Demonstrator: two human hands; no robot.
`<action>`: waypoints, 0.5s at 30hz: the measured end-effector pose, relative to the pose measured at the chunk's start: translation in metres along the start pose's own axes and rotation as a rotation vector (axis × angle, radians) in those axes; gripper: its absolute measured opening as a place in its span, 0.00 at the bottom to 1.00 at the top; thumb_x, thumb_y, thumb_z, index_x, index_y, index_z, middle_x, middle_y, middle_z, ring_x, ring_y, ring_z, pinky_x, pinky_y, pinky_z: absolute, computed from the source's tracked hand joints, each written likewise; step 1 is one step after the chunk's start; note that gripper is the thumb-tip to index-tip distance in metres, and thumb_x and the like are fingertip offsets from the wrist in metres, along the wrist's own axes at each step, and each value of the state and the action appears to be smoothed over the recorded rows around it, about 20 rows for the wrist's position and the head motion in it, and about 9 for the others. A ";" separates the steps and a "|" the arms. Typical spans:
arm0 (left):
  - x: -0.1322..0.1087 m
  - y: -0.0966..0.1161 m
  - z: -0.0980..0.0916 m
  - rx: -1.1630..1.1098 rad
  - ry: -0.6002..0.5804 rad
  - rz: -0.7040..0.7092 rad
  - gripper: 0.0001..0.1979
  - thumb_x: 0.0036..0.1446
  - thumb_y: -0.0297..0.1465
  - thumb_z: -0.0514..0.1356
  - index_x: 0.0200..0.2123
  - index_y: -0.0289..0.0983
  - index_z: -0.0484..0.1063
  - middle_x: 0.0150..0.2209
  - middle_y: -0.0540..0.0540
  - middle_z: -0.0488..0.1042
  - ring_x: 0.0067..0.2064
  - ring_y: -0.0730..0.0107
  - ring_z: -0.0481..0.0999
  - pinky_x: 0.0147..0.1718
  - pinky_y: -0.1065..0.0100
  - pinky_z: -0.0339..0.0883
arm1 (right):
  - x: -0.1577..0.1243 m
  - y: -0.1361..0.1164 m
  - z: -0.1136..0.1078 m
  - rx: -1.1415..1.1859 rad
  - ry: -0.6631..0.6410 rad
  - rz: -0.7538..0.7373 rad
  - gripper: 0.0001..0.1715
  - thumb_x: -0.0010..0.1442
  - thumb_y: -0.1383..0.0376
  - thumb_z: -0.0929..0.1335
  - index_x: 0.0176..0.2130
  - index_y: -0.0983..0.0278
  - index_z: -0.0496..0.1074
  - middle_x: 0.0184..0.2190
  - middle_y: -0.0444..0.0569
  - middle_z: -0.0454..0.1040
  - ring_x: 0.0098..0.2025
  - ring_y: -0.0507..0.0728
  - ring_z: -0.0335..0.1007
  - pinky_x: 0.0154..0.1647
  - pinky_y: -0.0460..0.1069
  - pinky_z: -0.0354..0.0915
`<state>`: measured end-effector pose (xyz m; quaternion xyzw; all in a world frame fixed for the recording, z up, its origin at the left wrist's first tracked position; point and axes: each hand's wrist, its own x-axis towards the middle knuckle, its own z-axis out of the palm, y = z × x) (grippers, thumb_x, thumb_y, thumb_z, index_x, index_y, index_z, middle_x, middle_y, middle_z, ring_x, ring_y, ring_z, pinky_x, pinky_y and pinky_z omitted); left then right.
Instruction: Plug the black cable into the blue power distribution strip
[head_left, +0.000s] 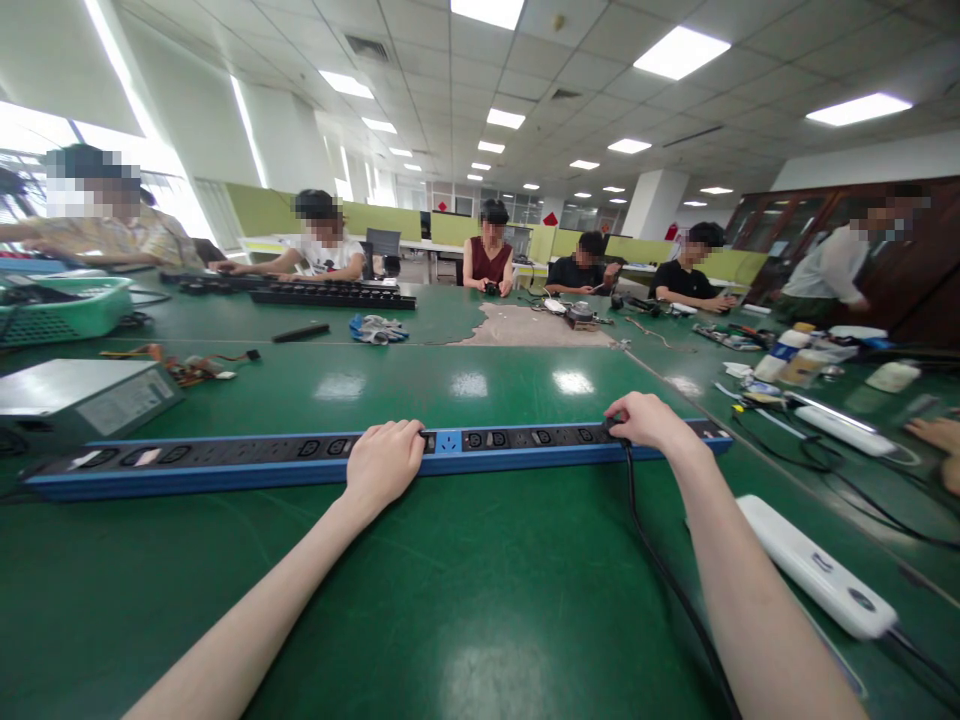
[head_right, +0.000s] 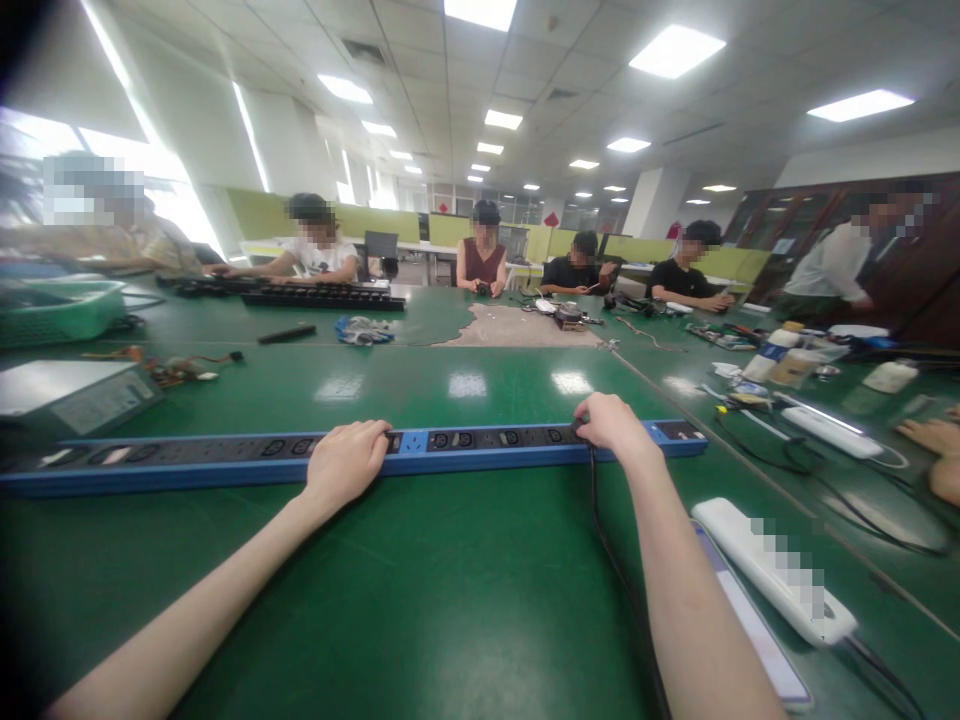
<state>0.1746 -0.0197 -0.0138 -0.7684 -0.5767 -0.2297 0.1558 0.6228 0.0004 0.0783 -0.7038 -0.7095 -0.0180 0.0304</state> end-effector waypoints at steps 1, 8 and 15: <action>0.000 0.000 0.000 0.000 0.000 0.001 0.18 0.68 0.33 0.47 0.43 0.41 0.77 0.37 0.43 0.80 0.42 0.56 0.78 0.47 0.57 0.65 | 0.000 0.001 0.000 0.027 0.021 0.012 0.18 0.51 0.62 0.75 0.44 0.61 0.83 0.36 0.50 0.82 0.39 0.59 0.79 0.38 0.47 0.68; -0.001 -0.001 0.001 -0.012 0.005 -0.006 0.17 0.68 0.33 0.47 0.43 0.41 0.76 0.38 0.43 0.80 0.43 0.57 0.78 0.49 0.57 0.64 | -0.002 0.004 -0.005 0.095 0.042 0.016 0.09 0.50 0.63 0.75 0.35 0.61 0.81 0.34 0.47 0.82 0.37 0.56 0.79 0.37 0.46 0.66; -0.001 -0.002 0.000 -0.013 -0.006 -0.014 0.17 0.68 0.33 0.46 0.43 0.41 0.76 0.39 0.43 0.81 0.43 0.57 0.78 0.49 0.57 0.65 | -0.002 -0.009 -0.006 0.013 0.062 0.024 0.10 0.49 0.65 0.75 0.36 0.60 0.83 0.36 0.47 0.82 0.39 0.58 0.78 0.36 0.47 0.66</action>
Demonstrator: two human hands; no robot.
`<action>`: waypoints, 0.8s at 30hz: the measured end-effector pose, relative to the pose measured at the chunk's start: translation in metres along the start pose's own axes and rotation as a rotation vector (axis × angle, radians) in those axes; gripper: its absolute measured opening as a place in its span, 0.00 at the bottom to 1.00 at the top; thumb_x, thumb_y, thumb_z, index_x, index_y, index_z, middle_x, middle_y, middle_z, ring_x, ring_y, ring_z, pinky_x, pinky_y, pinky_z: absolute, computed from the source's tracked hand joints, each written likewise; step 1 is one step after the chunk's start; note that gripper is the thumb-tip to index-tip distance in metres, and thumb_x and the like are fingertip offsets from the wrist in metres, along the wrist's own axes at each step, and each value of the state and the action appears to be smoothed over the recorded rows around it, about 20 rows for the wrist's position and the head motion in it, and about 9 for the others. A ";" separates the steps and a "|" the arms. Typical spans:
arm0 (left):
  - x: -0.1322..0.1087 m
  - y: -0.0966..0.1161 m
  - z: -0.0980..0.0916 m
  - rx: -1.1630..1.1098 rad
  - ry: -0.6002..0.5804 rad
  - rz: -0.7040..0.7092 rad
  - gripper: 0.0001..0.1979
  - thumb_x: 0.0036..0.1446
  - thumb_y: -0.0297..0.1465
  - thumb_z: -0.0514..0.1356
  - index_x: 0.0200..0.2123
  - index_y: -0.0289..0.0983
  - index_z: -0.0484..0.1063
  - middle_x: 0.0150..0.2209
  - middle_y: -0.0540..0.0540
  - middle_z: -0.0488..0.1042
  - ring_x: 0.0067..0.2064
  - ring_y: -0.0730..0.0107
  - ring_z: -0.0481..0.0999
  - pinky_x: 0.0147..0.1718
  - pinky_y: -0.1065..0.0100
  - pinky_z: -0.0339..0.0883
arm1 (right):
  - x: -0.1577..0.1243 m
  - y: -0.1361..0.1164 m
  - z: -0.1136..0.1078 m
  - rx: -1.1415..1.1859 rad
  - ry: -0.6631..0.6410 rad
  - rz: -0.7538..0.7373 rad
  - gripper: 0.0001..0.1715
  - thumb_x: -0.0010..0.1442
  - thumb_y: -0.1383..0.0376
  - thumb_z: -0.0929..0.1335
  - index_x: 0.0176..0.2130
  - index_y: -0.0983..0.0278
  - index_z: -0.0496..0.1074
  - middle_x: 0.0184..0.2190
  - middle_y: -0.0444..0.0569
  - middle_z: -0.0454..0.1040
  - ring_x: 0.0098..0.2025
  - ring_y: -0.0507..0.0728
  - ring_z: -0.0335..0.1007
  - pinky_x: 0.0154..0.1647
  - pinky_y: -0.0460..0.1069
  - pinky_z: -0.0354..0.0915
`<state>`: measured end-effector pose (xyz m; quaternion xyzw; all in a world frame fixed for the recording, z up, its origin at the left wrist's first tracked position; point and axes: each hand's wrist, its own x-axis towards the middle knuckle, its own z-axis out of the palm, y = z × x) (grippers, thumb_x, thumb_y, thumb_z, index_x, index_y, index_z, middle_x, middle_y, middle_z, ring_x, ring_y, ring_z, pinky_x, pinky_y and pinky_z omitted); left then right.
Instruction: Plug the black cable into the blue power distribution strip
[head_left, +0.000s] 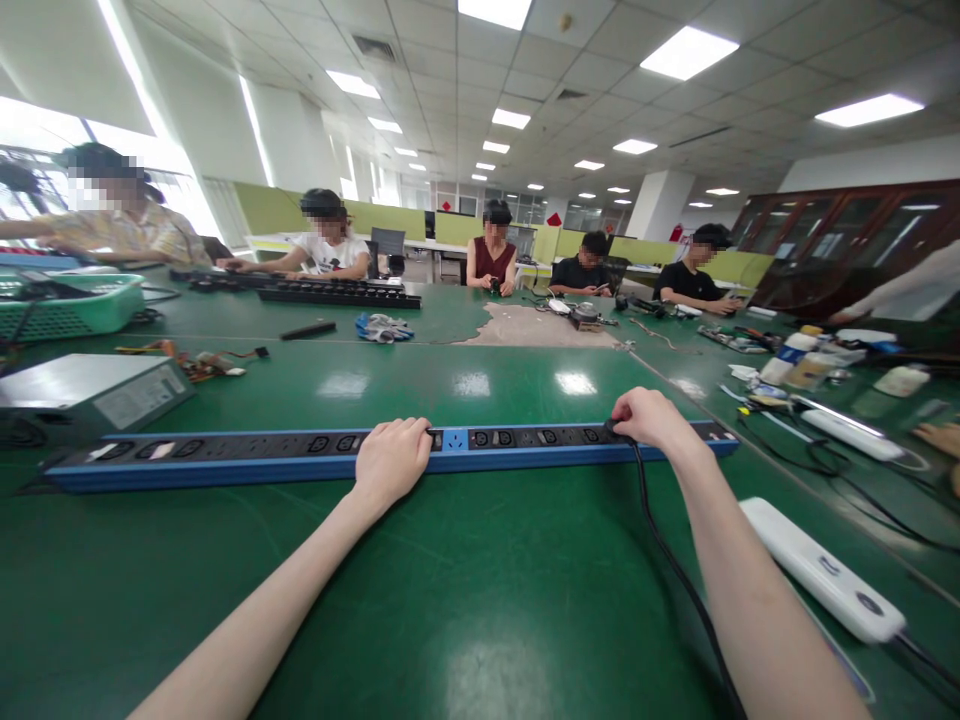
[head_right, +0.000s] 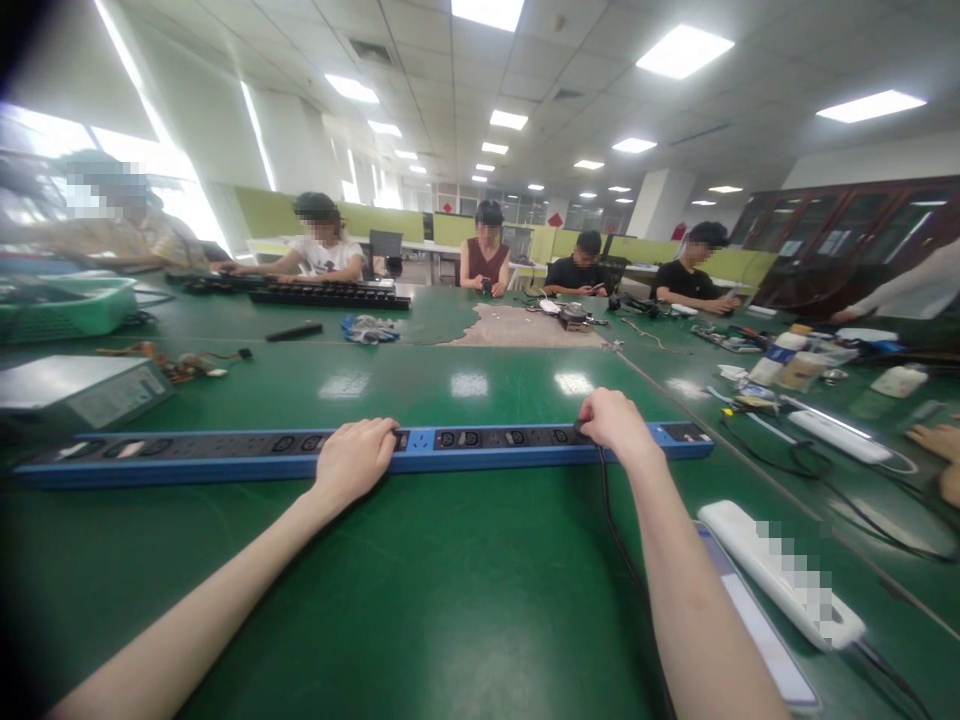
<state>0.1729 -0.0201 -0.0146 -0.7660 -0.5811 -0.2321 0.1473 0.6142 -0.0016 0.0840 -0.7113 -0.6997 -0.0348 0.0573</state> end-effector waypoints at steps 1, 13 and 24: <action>0.000 0.000 0.000 -0.003 0.000 -0.001 0.17 0.68 0.33 0.46 0.43 0.41 0.76 0.40 0.43 0.81 0.44 0.57 0.78 0.49 0.57 0.65 | -0.001 0.000 -0.001 0.007 -0.009 -0.006 0.10 0.49 0.65 0.75 0.36 0.60 0.83 0.36 0.47 0.83 0.39 0.58 0.78 0.36 0.46 0.66; -0.002 -0.001 -0.002 -0.005 -0.002 -0.006 0.17 0.68 0.33 0.47 0.43 0.41 0.76 0.39 0.42 0.81 0.43 0.57 0.78 0.49 0.57 0.65 | 0.003 0.008 0.004 0.053 -0.012 0.002 0.13 0.51 0.66 0.74 0.39 0.60 0.84 0.37 0.48 0.83 0.40 0.58 0.79 0.41 0.46 0.69; -0.002 0.000 -0.003 -0.013 0.000 -0.009 0.17 0.68 0.33 0.47 0.43 0.41 0.76 0.39 0.42 0.80 0.43 0.56 0.78 0.49 0.57 0.64 | 0.000 0.020 0.003 0.163 -0.041 0.048 0.12 0.50 0.62 0.75 0.37 0.60 0.84 0.34 0.46 0.83 0.38 0.57 0.80 0.36 0.46 0.68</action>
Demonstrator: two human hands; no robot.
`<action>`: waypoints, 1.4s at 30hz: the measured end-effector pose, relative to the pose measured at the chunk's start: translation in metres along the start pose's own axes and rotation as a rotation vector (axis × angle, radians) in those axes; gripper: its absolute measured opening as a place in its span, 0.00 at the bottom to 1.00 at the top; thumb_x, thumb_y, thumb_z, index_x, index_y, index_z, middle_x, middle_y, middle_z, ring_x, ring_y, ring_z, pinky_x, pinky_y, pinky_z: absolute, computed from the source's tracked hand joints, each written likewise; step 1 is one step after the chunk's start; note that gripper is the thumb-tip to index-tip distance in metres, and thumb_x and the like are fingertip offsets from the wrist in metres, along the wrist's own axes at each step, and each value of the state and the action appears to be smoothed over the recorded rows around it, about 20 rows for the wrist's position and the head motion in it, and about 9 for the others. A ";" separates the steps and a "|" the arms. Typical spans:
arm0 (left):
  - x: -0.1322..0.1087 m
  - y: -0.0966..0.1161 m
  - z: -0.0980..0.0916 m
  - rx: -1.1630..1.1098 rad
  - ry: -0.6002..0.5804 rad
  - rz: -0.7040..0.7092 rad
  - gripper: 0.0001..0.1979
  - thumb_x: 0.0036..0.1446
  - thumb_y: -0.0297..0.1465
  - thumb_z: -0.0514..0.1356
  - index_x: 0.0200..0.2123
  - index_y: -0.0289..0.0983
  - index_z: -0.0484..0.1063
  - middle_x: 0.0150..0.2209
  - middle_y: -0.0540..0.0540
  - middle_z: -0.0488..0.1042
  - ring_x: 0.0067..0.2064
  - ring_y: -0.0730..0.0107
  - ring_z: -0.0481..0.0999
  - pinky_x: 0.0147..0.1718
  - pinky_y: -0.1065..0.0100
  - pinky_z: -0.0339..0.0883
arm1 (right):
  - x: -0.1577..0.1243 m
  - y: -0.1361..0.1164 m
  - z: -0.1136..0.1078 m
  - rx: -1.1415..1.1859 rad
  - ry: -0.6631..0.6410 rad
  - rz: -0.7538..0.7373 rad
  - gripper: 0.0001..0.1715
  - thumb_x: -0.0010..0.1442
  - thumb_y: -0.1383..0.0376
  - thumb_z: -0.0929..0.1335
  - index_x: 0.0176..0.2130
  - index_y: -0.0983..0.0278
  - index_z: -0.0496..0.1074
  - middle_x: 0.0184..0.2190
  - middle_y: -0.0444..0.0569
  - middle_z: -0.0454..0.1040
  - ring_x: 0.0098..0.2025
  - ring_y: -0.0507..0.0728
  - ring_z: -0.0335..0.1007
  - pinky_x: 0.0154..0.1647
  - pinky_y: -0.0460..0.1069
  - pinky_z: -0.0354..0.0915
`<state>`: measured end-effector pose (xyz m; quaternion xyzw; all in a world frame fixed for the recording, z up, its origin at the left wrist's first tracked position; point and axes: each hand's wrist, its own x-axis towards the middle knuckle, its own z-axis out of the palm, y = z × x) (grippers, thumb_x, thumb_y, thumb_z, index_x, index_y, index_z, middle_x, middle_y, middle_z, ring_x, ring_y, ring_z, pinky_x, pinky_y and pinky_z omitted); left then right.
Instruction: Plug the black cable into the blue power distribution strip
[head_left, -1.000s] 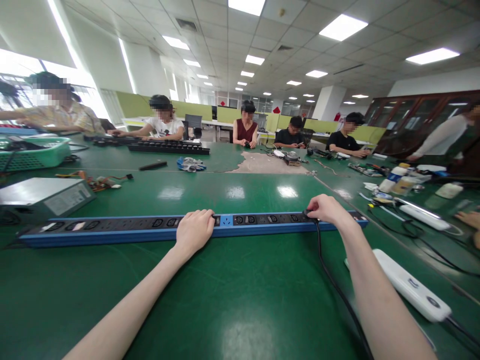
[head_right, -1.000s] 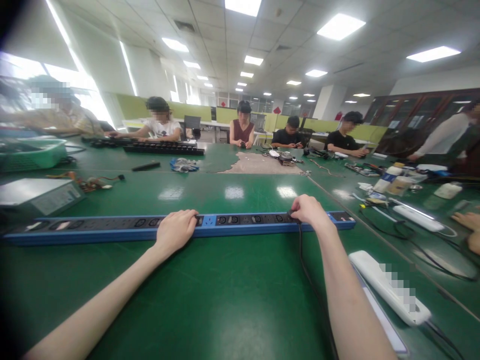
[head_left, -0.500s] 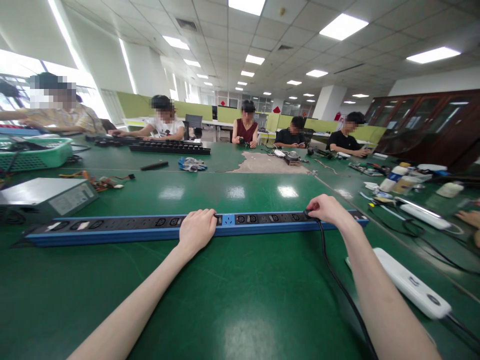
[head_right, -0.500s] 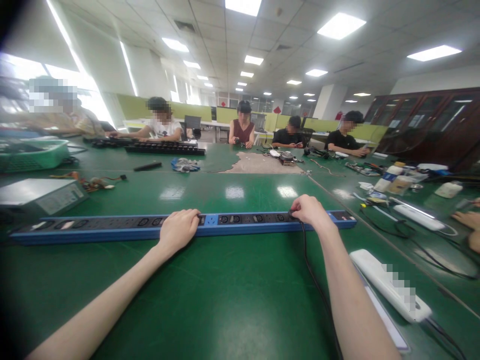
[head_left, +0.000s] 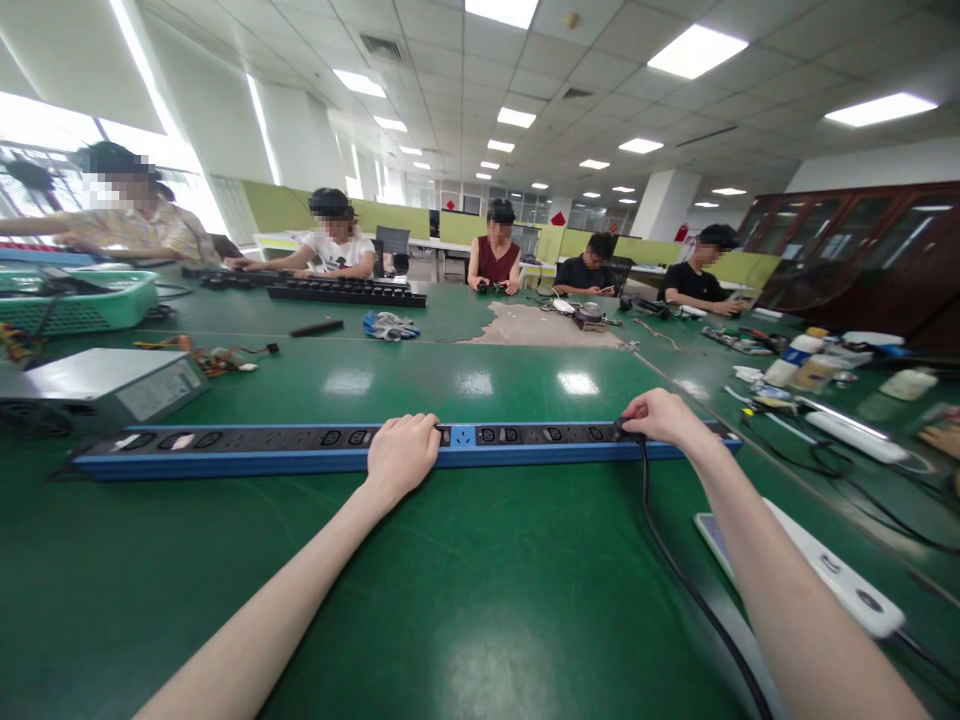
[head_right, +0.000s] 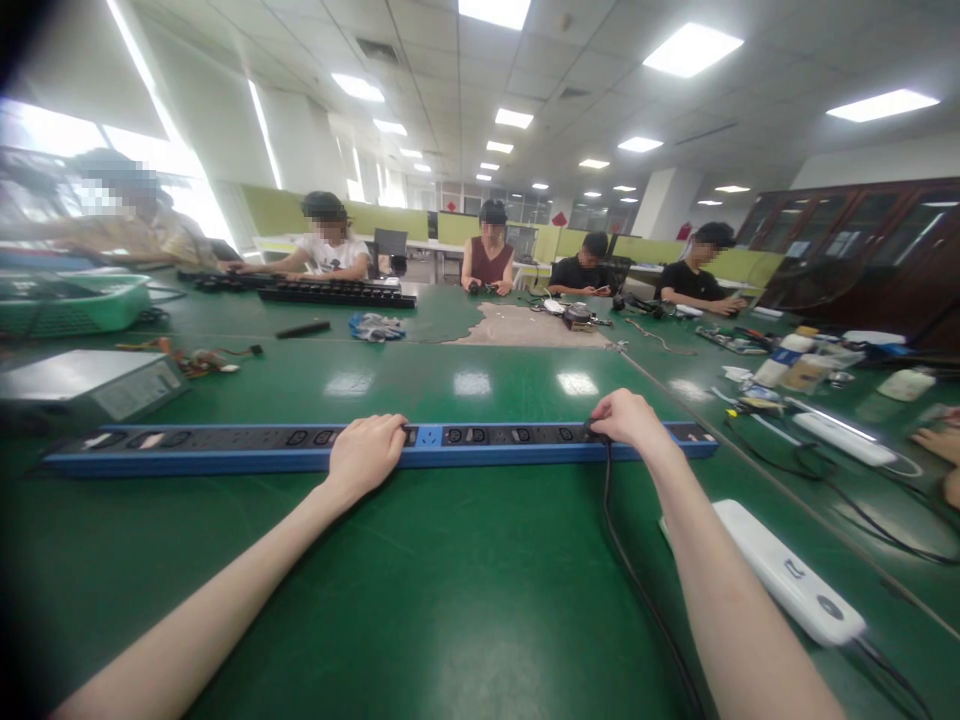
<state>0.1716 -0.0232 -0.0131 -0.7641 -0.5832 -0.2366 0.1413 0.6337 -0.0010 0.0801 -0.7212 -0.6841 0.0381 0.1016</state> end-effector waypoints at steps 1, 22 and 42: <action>0.000 0.000 0.000 0.001 0.000 -0.002 0.17 0.68 0.33 0.47 0.43 0.41 0.76 0.39 0.42 0.80 0.44 0.56 0.78 0.49 0.57 0.64 | -0.001 0.002 0.000 0.016 -0.001 -0.003 0.12 0.50 0.62 0.75 0.37 0.61 0.84 0.34 0.46 0.83 0.38 0.57 0.80 0.36 0.45 0.68; -0.003 0.000 -0.003 0.021 -0.012 0.006 0.17 0.68 0.33 0.47 0.42 0.41 0.76 0.39 0.41 0.81 0.44 0.57 0.79 0.49 0.59 0.65 | -0.005 -0.022 0.008 -0.120 -0.030 0.045 0.14 0.48 0.62 0.76 0.38 0.58 0.85 0.36 0.47 0.83 0.41 0.59 0.79 0.41 0.48 0.70; -0.006 0.001 -0.008 0.009 -0.001 0.002 0.18 0.68 0.33 0.47 0.41 0.41 0.77 0.39 0.41 0.81 0.43 0.57 0.79 0.47 0.59 0.66 | -0.020 -0.016 0.011 -0.060 0.037 0.074 0.14 0.50 0.57 0.75 0.39 0.56 0.84 0.36 0.45 0.83 0.41 0.57 0.79 0.41 0.46 0.69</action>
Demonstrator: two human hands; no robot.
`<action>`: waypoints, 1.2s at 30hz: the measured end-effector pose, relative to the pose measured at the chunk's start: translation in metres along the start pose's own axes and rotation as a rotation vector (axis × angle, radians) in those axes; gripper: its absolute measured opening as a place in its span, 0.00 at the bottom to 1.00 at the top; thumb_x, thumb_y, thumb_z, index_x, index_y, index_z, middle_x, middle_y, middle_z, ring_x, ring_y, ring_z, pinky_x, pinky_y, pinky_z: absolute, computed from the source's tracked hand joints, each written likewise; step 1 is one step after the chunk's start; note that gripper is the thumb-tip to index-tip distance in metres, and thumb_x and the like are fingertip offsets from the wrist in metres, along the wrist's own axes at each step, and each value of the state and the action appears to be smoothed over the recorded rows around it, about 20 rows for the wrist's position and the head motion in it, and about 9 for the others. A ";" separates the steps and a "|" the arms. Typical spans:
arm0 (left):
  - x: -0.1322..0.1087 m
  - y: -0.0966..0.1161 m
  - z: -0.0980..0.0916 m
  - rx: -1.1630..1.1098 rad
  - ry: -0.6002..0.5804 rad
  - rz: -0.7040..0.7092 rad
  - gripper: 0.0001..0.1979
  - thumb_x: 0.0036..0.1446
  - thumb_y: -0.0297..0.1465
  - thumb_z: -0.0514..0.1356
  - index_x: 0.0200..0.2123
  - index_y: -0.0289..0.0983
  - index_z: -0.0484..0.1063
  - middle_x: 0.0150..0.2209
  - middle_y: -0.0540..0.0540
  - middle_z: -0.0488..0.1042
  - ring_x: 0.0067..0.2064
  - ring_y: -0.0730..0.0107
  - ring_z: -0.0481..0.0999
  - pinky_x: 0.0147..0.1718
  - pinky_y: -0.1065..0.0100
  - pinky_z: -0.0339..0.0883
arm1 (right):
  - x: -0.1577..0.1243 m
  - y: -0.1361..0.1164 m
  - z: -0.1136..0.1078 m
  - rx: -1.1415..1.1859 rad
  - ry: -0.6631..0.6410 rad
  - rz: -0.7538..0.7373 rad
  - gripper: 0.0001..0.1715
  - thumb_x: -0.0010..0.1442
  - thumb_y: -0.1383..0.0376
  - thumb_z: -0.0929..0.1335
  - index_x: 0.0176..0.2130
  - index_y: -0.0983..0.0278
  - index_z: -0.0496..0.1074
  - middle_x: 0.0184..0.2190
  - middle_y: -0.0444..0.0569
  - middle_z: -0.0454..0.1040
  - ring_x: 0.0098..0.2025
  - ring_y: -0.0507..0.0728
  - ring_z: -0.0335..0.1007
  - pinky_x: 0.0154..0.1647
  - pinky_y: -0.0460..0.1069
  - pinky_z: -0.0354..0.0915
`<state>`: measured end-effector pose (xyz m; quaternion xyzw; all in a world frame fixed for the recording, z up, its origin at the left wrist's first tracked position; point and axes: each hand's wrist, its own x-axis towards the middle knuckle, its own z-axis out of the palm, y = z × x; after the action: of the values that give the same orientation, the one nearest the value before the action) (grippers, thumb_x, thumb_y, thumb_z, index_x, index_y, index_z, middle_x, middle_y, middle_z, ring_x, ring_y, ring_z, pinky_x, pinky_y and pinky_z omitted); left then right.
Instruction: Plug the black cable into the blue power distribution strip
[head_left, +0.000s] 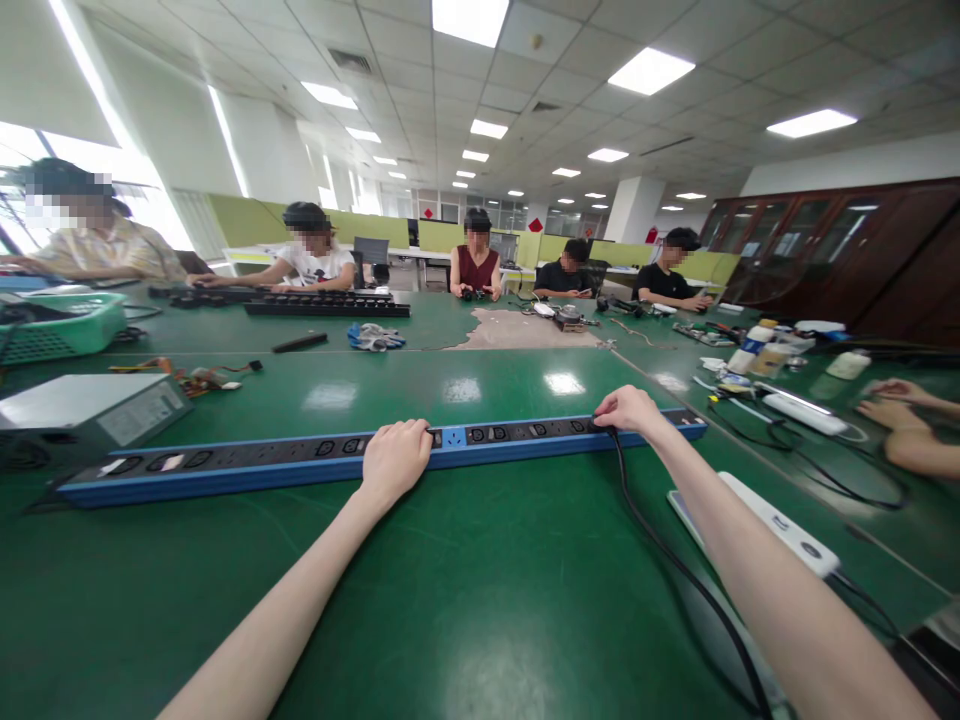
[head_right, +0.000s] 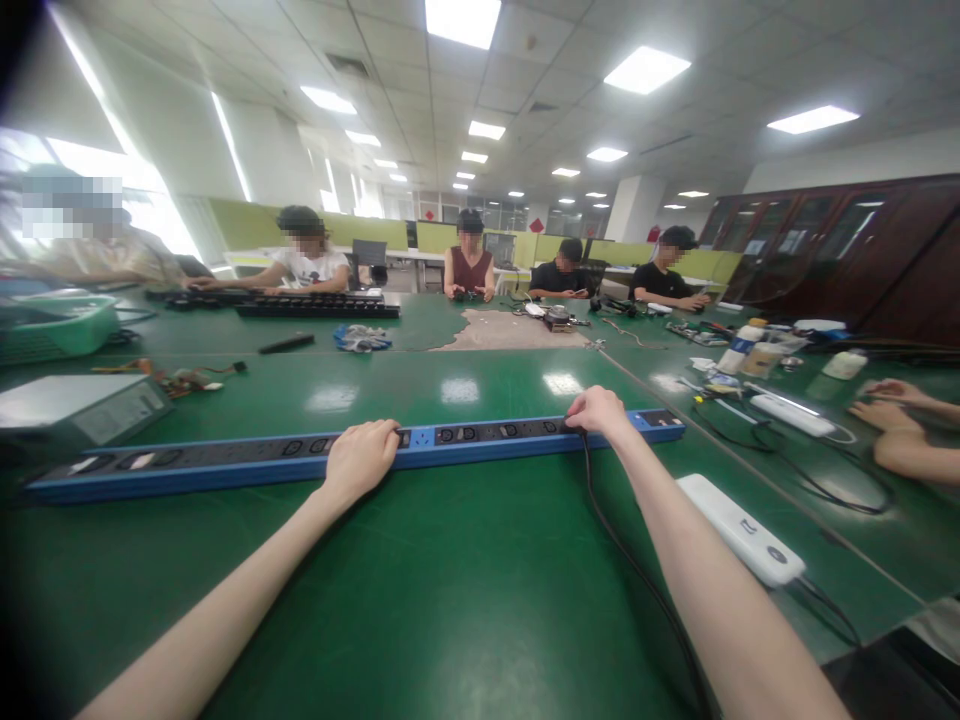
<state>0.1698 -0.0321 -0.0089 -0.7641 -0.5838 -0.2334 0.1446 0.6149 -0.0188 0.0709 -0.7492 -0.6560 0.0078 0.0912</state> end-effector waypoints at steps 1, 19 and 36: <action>0.000 0.000 0.000 0.000 0.000 -0.004 0.17 0.68 0.33 0.47 0.41 0.41 0.77 0.39 0.41 0.81 0.42 0.57 0.79 0.47 0.59 0.66 | -0.001 0.001 0.002 -0.002 0.022 0.003 0.14 0.50 0.57 0.75 0.39 0.56 0.84 0.37 0.45 0.83 0.42 0.58 0.79 0.42 0.47 0.69; -0.001 -0.006 0.007 -0.033 0.008 0.001 0.18 0.69 0.33 0.47 0.45 0.40 0.78 0.41 0.42 0.82 0.44 0.57 0.79 0.50 0.58 0.67 | 0.017 -0.005 -0.003 -0.033 -0.036 0.000 0.12 0.46 0.59 0.78 0.34 0.56 0.84 0.34 0.47 0.82 0.39 0.60 0.79 0.41 0.50 0.71; 0.015 0.141 0.020 -0.188 0.050 0.408 0.30 0.68 0.34 0.53 0.72 0.42 0.56 0.71 0.45 0.60 0.71 0.61 0.59 0.71 0.54 0.48 | 0.008 0.019 0.003 -0.320 -0.044 -0.352 0.27 0.70 0.46 0.58 0.41 0.64 0.71 0.43 0.58 0.77 0.44 0.63 0.76 0.44 0.52 0.64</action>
<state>0.3115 -0.0487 -0.0104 -0.8704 -0.3890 -0.2716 0.1314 0.6341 -0.0124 0.0658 -0.6280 -0.7711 -0.0959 -0.0430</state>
